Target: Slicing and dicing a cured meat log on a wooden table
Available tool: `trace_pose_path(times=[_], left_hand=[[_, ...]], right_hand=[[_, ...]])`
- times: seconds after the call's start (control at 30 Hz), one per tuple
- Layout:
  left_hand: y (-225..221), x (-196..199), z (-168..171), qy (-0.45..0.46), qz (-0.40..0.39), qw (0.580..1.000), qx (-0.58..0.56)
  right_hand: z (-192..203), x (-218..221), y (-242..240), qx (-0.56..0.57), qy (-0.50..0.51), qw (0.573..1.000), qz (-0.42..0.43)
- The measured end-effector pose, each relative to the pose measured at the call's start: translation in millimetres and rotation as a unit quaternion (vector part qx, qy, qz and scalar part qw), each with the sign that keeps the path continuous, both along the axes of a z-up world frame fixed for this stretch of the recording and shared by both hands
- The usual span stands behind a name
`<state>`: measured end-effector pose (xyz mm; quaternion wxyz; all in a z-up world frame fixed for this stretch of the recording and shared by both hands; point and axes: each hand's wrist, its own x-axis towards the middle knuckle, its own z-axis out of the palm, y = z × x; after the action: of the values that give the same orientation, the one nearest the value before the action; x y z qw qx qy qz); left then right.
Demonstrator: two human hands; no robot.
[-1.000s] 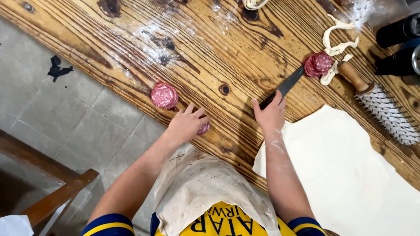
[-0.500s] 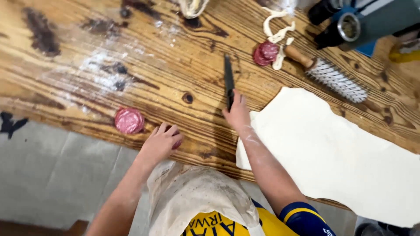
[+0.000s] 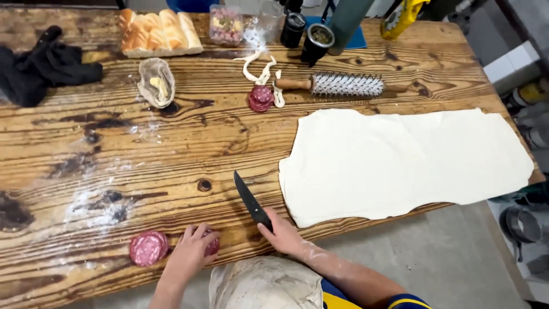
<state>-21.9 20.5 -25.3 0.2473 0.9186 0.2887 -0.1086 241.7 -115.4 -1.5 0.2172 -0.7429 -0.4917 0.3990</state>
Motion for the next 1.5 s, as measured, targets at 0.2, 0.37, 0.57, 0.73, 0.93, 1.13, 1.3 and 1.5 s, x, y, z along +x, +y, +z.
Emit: trace_pose_path(times=[0.2,0.37,0.57,0.73,0.93,1.13,1.3,1.5], left_hand=[[-10.2,-0.4,-35.0,0.004,-0.022,0.994,0.108],[-23.7,0.5,-50.4,-0.098,-0.003,0.938,0.332],[-41.9,-4.8,-26.9,-0.006,0.093,0.964,0.249],[-63.9,-17.5,-32.9,-0.055,0.252,0.959,0.121],[-77.3,-16.0,-35.9,-0.070,0.290,0.949,0.101],[-31.0,-71.5,3.0,-0.105,0.380,0.910,0.126],[29.4,-115.7,-2.3,0.006,0.236,0.971,0.044],[50.8,-115.1,-18.1,-0.008,0.160,0.984,0.078]], right_hand=[[-2.3,-18.6,-29.5,0.009,-0.009,1.000,-0.026],[-12.2,-36.7,-54.5,0.048,-0.001,0.997,-0.062],[-21.9,-45.4,-76.6,-0.032,0.005,0.999,-0.025],[-16.8,-52.2,-76.0,0.000,-0.062,0.997,-0.046],[16.2,-75.5,-53.0,-0.011,-0.053,0.999,-0.010],[18.5,-73.6,-55.3,-0.021,-0.046,0.999,-0.002],[18.1,-57.5,-58.0,-0.069,-0.047,0.996,-0.007],[30.9,-34.2,-49.5,-0.093,-0.036,0.995,0.005]])
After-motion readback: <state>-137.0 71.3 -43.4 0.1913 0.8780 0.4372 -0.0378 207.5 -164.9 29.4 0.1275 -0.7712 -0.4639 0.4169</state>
